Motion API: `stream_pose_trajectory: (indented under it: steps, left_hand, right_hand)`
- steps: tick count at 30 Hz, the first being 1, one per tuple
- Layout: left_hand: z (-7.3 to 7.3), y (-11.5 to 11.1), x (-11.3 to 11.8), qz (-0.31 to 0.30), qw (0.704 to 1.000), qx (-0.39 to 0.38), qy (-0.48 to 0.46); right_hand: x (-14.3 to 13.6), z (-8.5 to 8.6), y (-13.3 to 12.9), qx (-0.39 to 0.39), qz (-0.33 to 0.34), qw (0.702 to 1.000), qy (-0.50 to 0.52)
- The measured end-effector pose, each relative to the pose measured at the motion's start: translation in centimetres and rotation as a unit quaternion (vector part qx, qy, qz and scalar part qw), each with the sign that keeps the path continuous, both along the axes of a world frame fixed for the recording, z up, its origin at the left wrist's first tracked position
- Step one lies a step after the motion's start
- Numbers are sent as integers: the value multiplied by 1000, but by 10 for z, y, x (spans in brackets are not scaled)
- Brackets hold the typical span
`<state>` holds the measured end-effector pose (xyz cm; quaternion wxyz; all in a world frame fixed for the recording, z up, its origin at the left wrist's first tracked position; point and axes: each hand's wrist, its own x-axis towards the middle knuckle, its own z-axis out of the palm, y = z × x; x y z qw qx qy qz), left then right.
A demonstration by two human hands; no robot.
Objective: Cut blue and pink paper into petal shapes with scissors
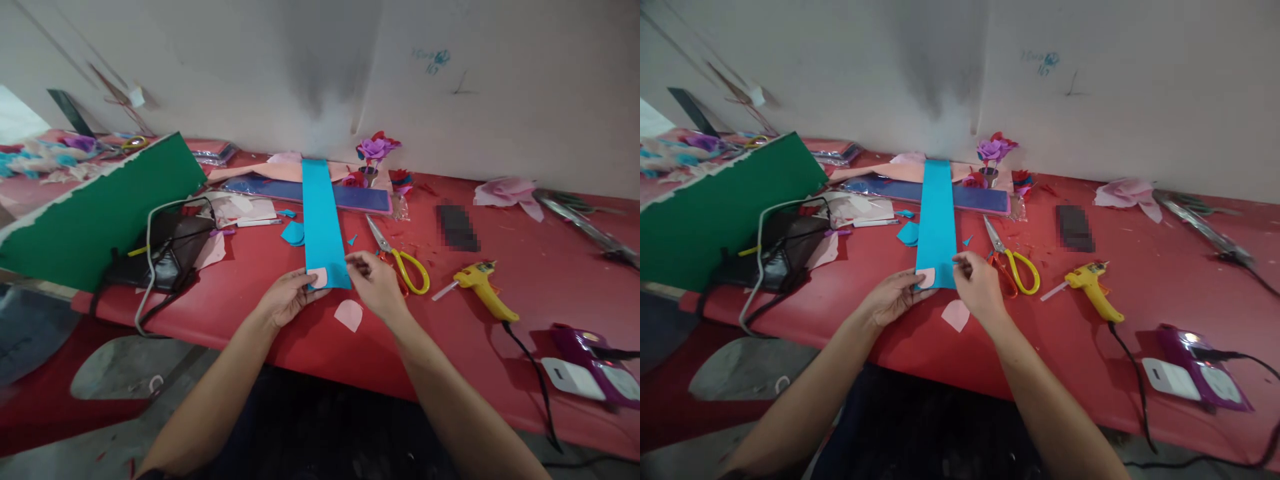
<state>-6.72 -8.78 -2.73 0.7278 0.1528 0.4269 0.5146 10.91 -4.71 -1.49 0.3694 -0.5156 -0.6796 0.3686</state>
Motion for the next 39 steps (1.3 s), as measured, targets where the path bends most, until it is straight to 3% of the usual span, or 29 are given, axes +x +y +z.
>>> stream_pose_trajectory:
  steps: [4, 7, 10, 22, 39]
  left_hand:
    - [-1, 1, 0, 18, 1000, -6, 6]
    - [2, 1, 2, 32, 999, -18, 16]
    - [4, 1, 4, 34, 999, -26, 23]
    - [3, 1, 4, 7, 998, -12, 65]
    - [1, 1, 4, -15, 998, -6, 62]
  right_hand:
    - [13, -8, 1, -58, -57, 994, 66]
    - [9, -11, -1, -196, -18, 967, 161]
    - [1, -8, -4, -262, 19, 936, 235]
    - [1, -14, -4, -198, 21, 956, 217]
    - [-2, -16, -7, -223, 30, 949, 220]
